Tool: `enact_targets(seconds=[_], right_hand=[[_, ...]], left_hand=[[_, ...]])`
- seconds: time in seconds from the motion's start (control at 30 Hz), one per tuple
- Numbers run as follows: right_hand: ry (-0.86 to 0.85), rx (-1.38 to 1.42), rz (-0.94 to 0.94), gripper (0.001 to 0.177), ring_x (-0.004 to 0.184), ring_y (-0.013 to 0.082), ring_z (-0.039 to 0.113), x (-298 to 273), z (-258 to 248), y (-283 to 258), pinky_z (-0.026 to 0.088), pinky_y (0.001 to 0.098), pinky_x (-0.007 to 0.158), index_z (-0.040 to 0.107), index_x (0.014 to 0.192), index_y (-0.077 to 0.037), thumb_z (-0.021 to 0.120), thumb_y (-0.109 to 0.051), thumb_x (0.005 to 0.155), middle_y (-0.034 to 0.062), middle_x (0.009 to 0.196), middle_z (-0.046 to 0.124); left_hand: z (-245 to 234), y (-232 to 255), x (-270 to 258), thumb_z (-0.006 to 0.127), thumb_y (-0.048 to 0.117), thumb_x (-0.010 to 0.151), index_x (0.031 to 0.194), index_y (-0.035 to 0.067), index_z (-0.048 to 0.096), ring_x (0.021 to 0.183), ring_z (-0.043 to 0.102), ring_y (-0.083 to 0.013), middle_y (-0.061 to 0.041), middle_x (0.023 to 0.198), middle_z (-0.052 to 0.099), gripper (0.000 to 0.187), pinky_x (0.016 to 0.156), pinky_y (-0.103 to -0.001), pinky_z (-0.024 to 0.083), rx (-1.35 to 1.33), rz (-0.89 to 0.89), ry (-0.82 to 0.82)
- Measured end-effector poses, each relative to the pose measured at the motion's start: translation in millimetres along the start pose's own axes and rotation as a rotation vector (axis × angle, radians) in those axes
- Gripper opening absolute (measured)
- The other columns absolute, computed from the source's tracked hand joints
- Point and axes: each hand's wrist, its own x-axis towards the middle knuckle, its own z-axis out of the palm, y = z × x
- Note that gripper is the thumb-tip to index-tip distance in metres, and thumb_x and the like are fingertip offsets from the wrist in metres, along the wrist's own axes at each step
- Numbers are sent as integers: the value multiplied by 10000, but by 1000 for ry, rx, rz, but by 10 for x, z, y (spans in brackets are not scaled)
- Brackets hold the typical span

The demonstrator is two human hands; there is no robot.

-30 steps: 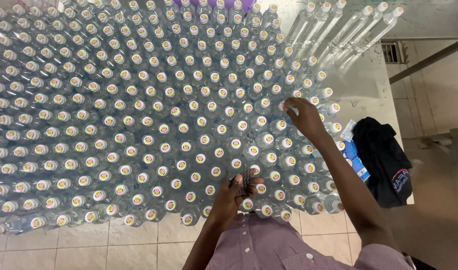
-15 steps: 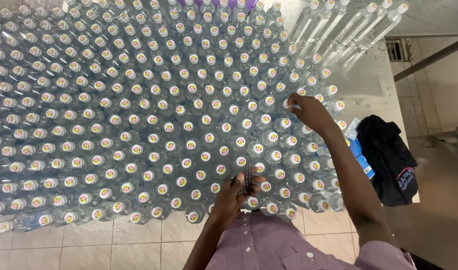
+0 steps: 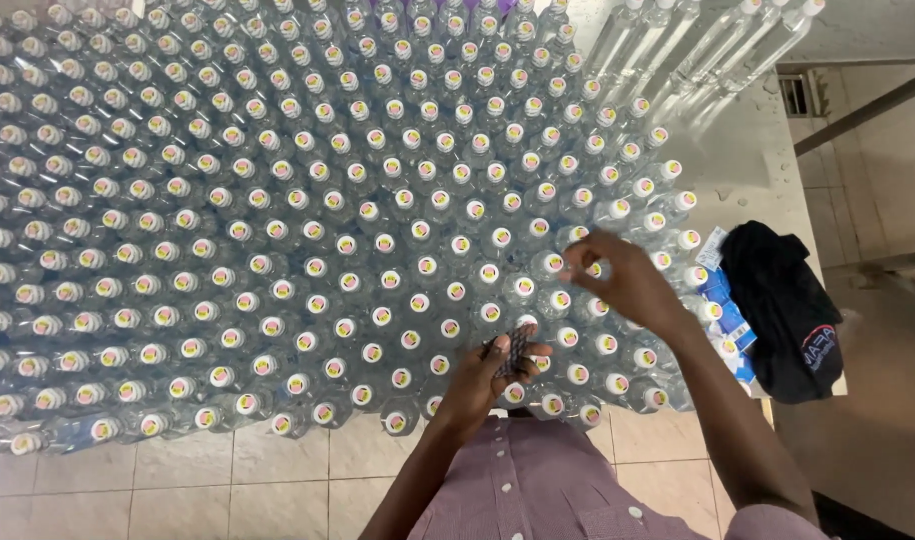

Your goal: The person is manually applying small circular stickers to the caps of numerous water bottles arranged in a dense grid on a metal table.

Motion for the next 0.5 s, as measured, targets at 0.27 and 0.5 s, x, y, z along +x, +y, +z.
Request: enact_targets(seconds=[0.27,0.5], right_hand=[[-17,394,-13,250,808,301,801,-695,223,-292,641,476,825,793,1016,-72,947,-102,821,117,861,784],[-24,374,157,187,930,187,883,-738,-41,-106,696,364,833,889,986,-151,938,-187,808,30,958,903]], left_hand=[[165,-235,110,618,314,1138,1383,-107,676,1004,786,-339,-278,1238,747,490,871,-417,667,-3,-90,-51],[417,-21,-2,538,545,1037,1484,-21,642,961,733,-187,-160,1271,796,728,854,-330,604,231,-99,-73]])
